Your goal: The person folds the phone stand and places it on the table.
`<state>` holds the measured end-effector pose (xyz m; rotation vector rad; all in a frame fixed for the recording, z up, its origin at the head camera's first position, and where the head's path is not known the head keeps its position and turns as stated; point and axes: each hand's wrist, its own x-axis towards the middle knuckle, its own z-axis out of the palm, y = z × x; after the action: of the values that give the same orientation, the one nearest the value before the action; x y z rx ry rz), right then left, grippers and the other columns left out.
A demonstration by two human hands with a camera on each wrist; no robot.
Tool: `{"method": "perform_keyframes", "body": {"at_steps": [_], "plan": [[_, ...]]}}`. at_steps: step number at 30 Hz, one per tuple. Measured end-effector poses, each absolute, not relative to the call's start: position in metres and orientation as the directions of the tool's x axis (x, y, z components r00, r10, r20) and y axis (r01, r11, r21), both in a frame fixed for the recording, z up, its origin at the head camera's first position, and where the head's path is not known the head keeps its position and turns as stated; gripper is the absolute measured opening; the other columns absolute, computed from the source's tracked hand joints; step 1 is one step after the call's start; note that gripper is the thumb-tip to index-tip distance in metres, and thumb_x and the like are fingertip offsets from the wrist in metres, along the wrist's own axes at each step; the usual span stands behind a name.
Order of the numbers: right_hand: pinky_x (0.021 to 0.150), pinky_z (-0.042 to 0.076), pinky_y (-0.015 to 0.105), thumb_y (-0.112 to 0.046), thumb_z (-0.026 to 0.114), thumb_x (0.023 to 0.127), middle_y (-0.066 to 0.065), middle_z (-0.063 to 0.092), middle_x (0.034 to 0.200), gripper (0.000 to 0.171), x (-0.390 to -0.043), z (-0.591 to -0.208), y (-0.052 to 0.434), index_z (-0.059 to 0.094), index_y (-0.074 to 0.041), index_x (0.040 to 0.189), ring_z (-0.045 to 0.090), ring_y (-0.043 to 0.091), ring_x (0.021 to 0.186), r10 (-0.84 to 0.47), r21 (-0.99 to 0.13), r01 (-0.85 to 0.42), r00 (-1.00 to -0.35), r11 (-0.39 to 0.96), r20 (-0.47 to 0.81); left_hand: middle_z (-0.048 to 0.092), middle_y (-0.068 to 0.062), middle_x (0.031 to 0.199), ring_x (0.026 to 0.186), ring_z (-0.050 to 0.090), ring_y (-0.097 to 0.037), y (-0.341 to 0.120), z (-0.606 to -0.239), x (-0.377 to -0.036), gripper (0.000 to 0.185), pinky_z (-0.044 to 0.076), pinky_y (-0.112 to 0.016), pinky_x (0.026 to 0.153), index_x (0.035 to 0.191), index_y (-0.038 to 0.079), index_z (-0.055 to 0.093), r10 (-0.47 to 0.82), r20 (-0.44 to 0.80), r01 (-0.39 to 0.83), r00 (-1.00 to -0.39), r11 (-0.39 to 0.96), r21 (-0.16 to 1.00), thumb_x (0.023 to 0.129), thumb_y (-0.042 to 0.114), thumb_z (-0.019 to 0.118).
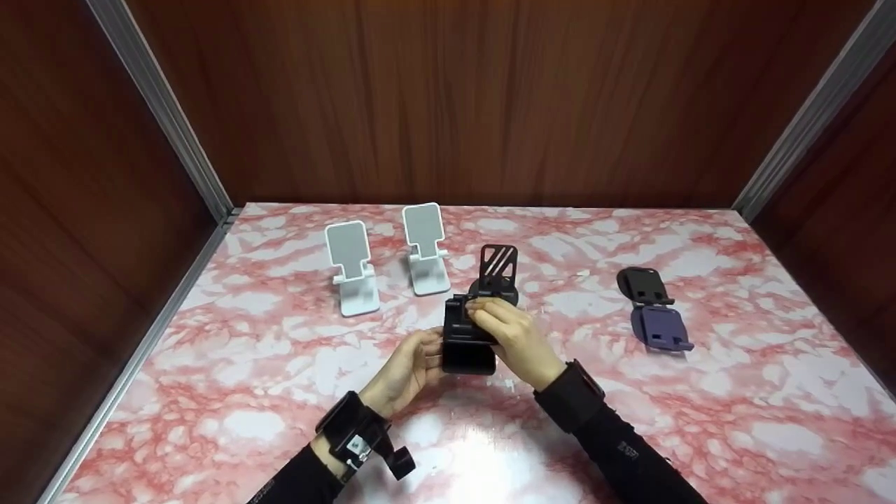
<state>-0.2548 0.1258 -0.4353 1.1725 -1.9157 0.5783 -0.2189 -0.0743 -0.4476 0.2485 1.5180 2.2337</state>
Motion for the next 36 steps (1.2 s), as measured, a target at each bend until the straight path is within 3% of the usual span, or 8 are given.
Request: {"method": "perform_keyframes", "body": {"at_steps": [4,9,15,19,23,26,30,36], "plan": [[0.087,0.059,0.035,0.013,0.078,0.067,0.013,0.069,0.105,0.037,-0.257,-0.436,0.127,0.068,0.001,0.101,0.068,0.026,0.098,-0.538,0.04,-0.883,-0.248,0.467,0.805,0.073,-0.006,0.111,0.096,0.07,-0.013,-0.076,-0.448,-0.219,0.049,0.057,-0.026,0.088,0.132,-0.006,0.051,0.439,-0.084,-0.234,-0.895,-0.298,0.925,0.102,0.03,0.039],[0.092,0.058,0.039,0.009,0.079,0.071,0.015,0.067,0.116,0.041,-0.255,-0.435,0.127,0.065,0.0,0.109,0.067,0.029,0.108,-0.564,-0.024,-0.881,-0.323,0.472,0.76,0.074,-0.004,0.107,0.093,0.071,-0.014,-0.078,-0.449,-0.221,0.047,0.058,-0.027,0.087,0.131,-0.007,0.051,0.423,-0.061,-0.22,-0.904,-0.337,0.916,0.101,0.029,0.046],[0.117,0.035,0.052,-0.023,0.07,0.091,0.015,0.059,0.138,0.042,-0.254,-0.432,0.131,0.061,-0.006,0.129,0.048,0.031,0.136,-0.544,-0.317,-0.873,-0.481,0.37,0.688,0.073,0.0,0.107,0.093,0.07,-0.012,-0.08,-0.449,-0.223,0.048,0.056,-0.027,0.09,0.137,-0.007,0.045,0.4,-0.044,-0.214,-0.916,-0.39,0.896,0.1,0.024,0.042],[0.118,0.03,0.058,-0.024,0.059,0.098,0.014,0.052,0.147,0.038,-0.253,-0.428,0.131,0.061,-0.013,0.134,0.039,0.032,0.143,-0.457,-0.505,-0.787,-0.617,0.355,0.64,0.07,0.002,0.109,0.093,0.067,-0.009,-0.083,-0.449,-0.225,0.061,0.055,-0.023,0.088,0.146,-0.01,0.031,0.38,-0.007,-0.17,-0.925,-0.399,0.901,0.095,0.02,0.045],[0.115,0.037,0.054,-0.022,0.065,0.094,0.016,0.048,0.148,0.054,-0.25,-0.422,0.133,0.048,-0.01,0.144,0.047,0.031,0.136,-0.382,-0.701,-0.618,-0.781,0.355,0.494,0.071,0.002,0.109,0.093,0.067,-0.008,-0.085,-0.447,-0.227,0.066,0.052,-0.02,0.087,0.148,-0.012,0.029,0.325,0.033,-0.106,-0.945,-0.402,0.909,0.091,0.016,0.047],[0.111,0.044,0.049,-0.029,0.063,0.096,0.019,0.049,0.145,0.064,-0.248,-0.42,0.136,0.037,-0.005,0.15,0.053,0.032,0.13,-0.412,-0.877,-0.387,-0.875,0.286,0.252,0.071,0.0,0.111,0.093,0.067,-0.007,-0.086,-0.447,-0.227,0.067,0.051,-0.02,0.089,0.148,-0.012,0.029,0.289,0.036,-0.081,-0.957,-0.386,0.919,0.089,0.014,0.049],[0.107,0.048,0.044,-0.034,0.06,0.098,0.028,0.046,0.144,0.071,-0.248,-0.42,0.142,0.029,0.004,0.15,0.058,0.031,0.121,-0.496,-0.981,-0.074,-0.868,0.178,-0.025,0.071,-0.002,0.107,0.09,0.068,-0.007,-0.086,-0.447,-0.228,0.071,0.052,-0.018,0.085,0.149,-0.012,0.027,0.272,0.021,-0.081,-0.962,-0.359,0.93,0.087,0.013,0.05],[0.1,0.054,0.041,-0.027,0.068,0.094,0.031,0.049,0.138,0.083,-0.253,-0.42,0.146,0.021,0.013,0.15,0.064,0.016,0.106,-0.554,-0.996,0.087,-0.828,0.031,-0.09,0.071,-0.001,0.101,0.087,0.069,-0.007,-0.086,-0.446,-0.229,0.072,0.054,-0.017,0.081,0.15,-0.013,0.023,0.286,0.028,-0.081,-0.958,-0.36,0.929,0.087,0.01,0.05]]}}
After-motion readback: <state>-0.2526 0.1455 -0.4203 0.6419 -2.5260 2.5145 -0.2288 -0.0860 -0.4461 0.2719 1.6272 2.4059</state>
